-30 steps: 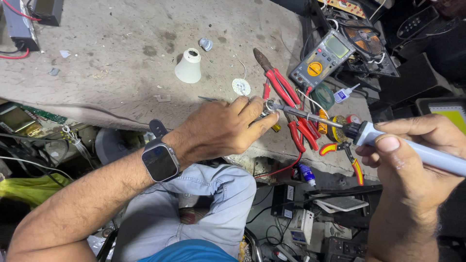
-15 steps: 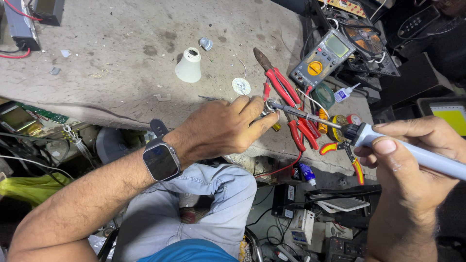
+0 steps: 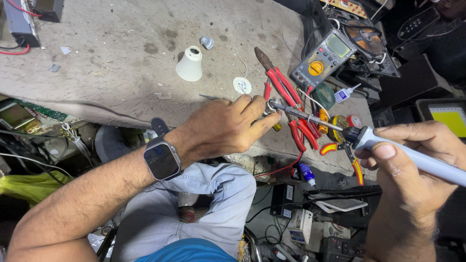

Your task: The person solders wires to a metal lamp base using a soldering iron and solder wire, then inserts the base into a white plastic lamp housing. The person uses a soldering iron, solder wire, and pliers to complete the assembly.

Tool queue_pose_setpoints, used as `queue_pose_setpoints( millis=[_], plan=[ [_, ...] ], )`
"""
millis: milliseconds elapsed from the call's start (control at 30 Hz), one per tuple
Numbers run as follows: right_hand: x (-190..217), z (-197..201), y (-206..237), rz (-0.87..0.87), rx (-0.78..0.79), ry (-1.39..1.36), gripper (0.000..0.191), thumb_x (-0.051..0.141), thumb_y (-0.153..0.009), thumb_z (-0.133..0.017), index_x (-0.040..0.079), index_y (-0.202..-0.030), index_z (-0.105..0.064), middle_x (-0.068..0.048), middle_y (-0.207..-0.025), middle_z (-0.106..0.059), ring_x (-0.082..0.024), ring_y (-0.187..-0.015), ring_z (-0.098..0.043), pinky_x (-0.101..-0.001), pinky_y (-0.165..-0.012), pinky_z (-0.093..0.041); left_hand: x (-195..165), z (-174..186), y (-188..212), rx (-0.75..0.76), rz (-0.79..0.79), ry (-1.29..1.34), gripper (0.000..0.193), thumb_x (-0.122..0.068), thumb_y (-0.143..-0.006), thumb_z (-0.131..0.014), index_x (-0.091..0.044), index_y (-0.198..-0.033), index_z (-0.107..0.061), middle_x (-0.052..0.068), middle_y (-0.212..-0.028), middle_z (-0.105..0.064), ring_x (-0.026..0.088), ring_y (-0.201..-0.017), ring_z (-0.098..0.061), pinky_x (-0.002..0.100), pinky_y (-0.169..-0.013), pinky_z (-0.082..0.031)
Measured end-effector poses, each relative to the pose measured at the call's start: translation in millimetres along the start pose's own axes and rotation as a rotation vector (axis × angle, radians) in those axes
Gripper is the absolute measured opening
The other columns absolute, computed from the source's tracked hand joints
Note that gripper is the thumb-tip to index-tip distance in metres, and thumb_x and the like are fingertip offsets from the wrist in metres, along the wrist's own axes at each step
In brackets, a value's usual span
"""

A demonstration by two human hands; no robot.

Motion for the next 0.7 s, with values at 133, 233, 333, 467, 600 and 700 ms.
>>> queue_pose_setpoints(
  millis=[133, 233, 333, 467, 600, 700],
  plan=[
    [1.3, -1.7, 1.8, 0.014, 0.014, 0.005, 0.015, 0.000, -0.104, -0.072, -0.011, -0.106, -0.061, -0.024, -0.094, -0.071, -0.019, -0.071, -0.073, -0.0259, -0.067, -0.062, 0.0, -0.7, 1.4, -0.010, -0.008, -0.010, 0.041, -0.023, -0.091, -0.062, -0.011, -0.130, -0.069, 0.010, -0.107, -0.063, 0.018, -0.090, -0.064, 0.026, -0.056, -0.056],
    [1.6, -1.9, 0.8, 0.018, 0.024, 0.006, 0.015, -0.001, -0.102, -0.071, -0.011, -0.106, -0.061, -0.024, -0.093, -0.071, -0.018, -0.070, -0.073, -0.0260, -0.068, -0.063, 0.2, -0.9, 2.3, -0.017, -0.012, -0.004, 0.042, -0.024, -0.091, -0.062, -0.011, -0.130, -0.069, 0.013, -0.111, -0.064, 0.020, -0.093, -0.065, 0.027, -0.058, -0.057],
    [2.0, -0.5, 0.4, 0.003, 0.030, -0.023, 0.015, -0.002, -0.100, -0.071, -0.011, -0.106, -0.062, -0.024, -0.093, -0.071, -0.018, -0.071, -0.073, -0.0263, -0.068, -0.063, 0.7, -2.7, 2.2, 0.002, -0.008, 0.012, 0.041, -0.023, -0.092, -0.062, -0.011, -0.130, -0.069, 0.013, -0.111, -0.064, 0.020, -0.092, -0.065, 0.027, -0.057, -0.057],
    [1.4, 1.1, 2.7, -0.009, 0.034, -0.059, 0.013, -0.003, -0.101, -0.070, -0.011, -0.105, -0.062, -0.025, -0.095, -0.071, -0.019, -0.071, -0.072, -0.0264, -0.069, -0.062, 0.0, -1.5, 1.6, -0.015, -0.014, -0.013, 0.041, -0.024, -0.091, -0.062, -0.011, -0.130, -0.069, 0.014, -0.112, -0.065, 0.021, -0.094, -0.065, 0.027, -0.058, -0.058],
    [-0.9, 3.2, 6.4, -0.021, 0.023, -0.063, 0.012, -0.004, -0.104, -0.070, -0.011, -0.105, -0.060, -0.026, -0.096, -0.071, -0.019, -0.072, -0.071, -0.0259, -0.070, -0.061, -2.2, -1.7, 1.0, -0.005, -0.018, -0.012, 0.040, -0.024, -0.094, -0.063, -0.010, -0.131, -0.068, 0.013, -0.111, -0.064, 0.021, -0.096, -0.065, 0.027, -0.060, -0.059],
    [-1.6, 4.6, 6.8, -0.028, 0.025, -0.056, 0.012, -0.004, -0.105, -0.070, -0.009, -0.104, -0.059, -0.025, -0.096, -0.071, -0.019, -0.073, -0.071, -0.0256, -0.070, -0.061, -3.2, -1.5, 1.1, 0.004, -0.020, -0.013, 0.041, -0.024, -0.094, -0.063, -0.009, -0.132, -0.068, 0.013, -0.112, -0.064, 0.020, -0.097, -0.065, 0.027, -0.061, -0.059]
  ],
)
Point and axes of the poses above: each hand's wrist, its own y-axis away from the middle knuckle, its own z-axis out of the back of the hand, x = y × z, the point moved 7 cm from there along -y, towards the middle knuckle
